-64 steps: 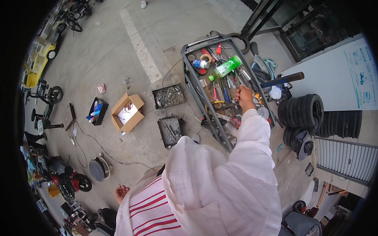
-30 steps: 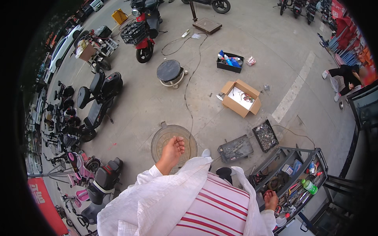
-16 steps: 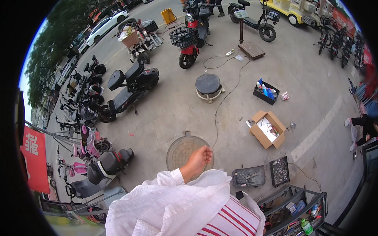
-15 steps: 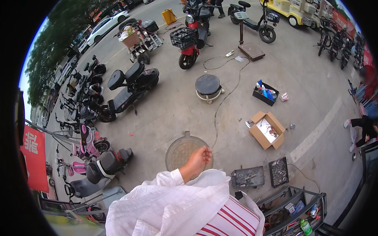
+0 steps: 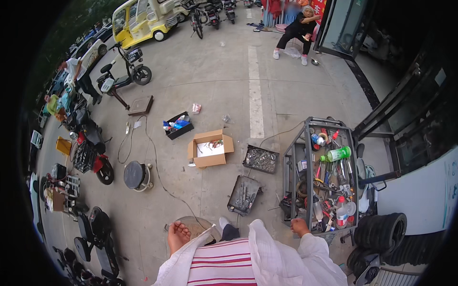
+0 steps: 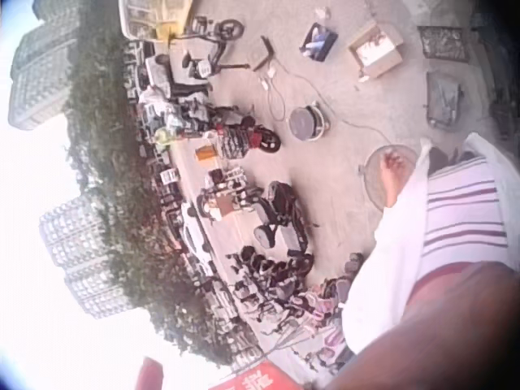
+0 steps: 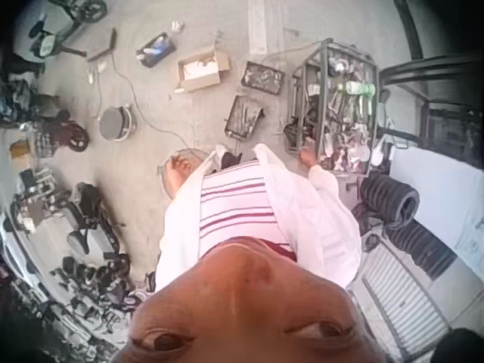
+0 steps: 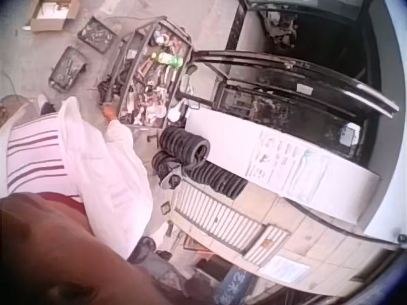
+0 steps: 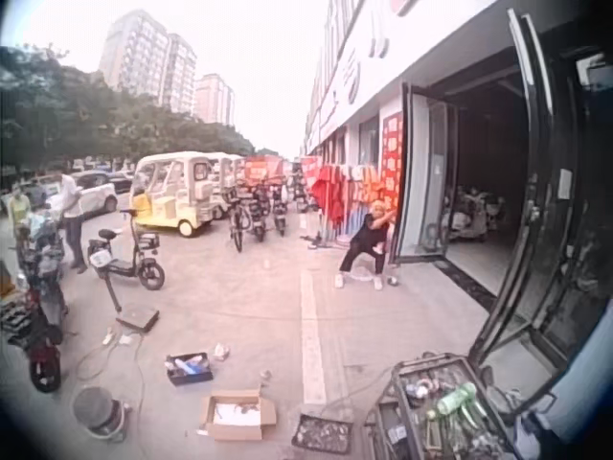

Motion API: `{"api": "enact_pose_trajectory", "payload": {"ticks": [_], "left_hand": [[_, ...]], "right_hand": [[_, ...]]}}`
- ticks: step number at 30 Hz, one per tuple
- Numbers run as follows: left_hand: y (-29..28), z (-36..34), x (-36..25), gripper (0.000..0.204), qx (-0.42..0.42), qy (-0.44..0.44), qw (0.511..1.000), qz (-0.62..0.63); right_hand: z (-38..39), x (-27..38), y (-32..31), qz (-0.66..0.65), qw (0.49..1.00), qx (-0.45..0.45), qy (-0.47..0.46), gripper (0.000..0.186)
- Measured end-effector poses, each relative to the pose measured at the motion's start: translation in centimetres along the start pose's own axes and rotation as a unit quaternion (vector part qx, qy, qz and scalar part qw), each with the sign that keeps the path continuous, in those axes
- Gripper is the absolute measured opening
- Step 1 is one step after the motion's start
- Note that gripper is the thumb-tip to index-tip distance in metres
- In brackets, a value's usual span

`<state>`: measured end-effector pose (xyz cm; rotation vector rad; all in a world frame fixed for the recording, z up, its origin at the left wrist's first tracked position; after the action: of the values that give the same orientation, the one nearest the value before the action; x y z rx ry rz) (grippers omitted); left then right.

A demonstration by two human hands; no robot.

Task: The person uses a screwdriver to remove screws from the seat cover of a scooter, then lifts the cover to expose the internal frame and wiring. The person also briefly inspects the rear wheel area and retrieves a tool from a nearby cart before continuing to remove the seat cover.

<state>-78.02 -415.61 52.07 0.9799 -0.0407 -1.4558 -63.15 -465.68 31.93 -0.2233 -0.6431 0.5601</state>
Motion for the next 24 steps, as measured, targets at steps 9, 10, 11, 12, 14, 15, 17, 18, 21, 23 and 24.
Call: {"api": "enact_pose_trajectory", "payload": {"ticks": [9, 10, 11, 12, 14, 15, 17, 18, 21, 23, 24], "left_hand": [[2.3, -1.9, 5.4, 0.026, 0.063, -0.115, 0.974, -0.187], [2.4, -1.6, 5.2, 0.026, 0.069, -0.115, 0.971, -0.2], [3.2, -1.6, 5.6, 0.026, 0.098, -0.128, 0.964, -0.209], [4.0, -1.8, 6.0, 0.026, 0.129, -0.147, 0.956, -0.217], [6.8, -0.8, 7.4, 0.024, 0.151, -0.16, 0.944, -0.247], [7.9, -0.4, 7.9, 0.025, 0.15, -0.157, 0.944, -0.248], [9.6, 0.0, 8.8, 0.026, 0.147, -0.147, 0.947, -0.246], [10.4, 0.7, 9.4, 0.025, 0.154, -0.145, 0.942, -0.261], [12.7, 3.1, 11.5, 0.021, 0.165, -0.161, 0.931, -0.282], [12.4, 3.2, 12.0, 0.022, 0.179, -0.173, 0.926, -0.284], [12.2, 3.4, 12.3, 0.022, 0.185, -0.178, 0.924, -0.285]], "right_hand": [[2.0, -16.5, 1.9, 0.089, 0.987, -0.12, -0.065, 0.027], [2.6, -15.7, 1.8, 0.077, 0.988, -0.121, -0.054, 0.027], [4.0, -15.6, 2.2, 0.048, 0.99, -0.124, -0.035, 0.026], [4.7, -17.5, 2.9, 0.009, 0.991, -0.128, -0.029, 0.026], [6.0, -20.8, 4.1, -0.033, 0.99, -0.135, -0.016, 0.026], [6.6, -22.2, 4.9, -0.036, 0.99, -0.134, -0.01, 0.025], [7.6, -24.6, 6.1, -0.006, 0.989, -0.15, 0.002, 0.023], [8.0, -25.7, 6.6, 0.029, 0.986, -0.166, 0.008, 0.024], [9.0, -31.4, 8.2, 0.04, 0.98, -0.194, 0.021, 0.021], [9.1, -32.8, 8.8, 0.019, 0.981, -0.193, 0.029, 0.021], [9.2, -33.2, 8.7, 0.011, 0.981, -0.189, 0.039, 0.021]]}}
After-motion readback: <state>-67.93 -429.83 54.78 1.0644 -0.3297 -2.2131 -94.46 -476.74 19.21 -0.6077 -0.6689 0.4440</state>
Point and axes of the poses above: each hand's wrist, its own z-axis away from the middle knuckle, its own y-axis out of the palm, x = y × z, the point moved 1 cm from there along -z, towards the middle knuckle, and after that the axes turned 11 degrees about z, right-handed, at the moved point
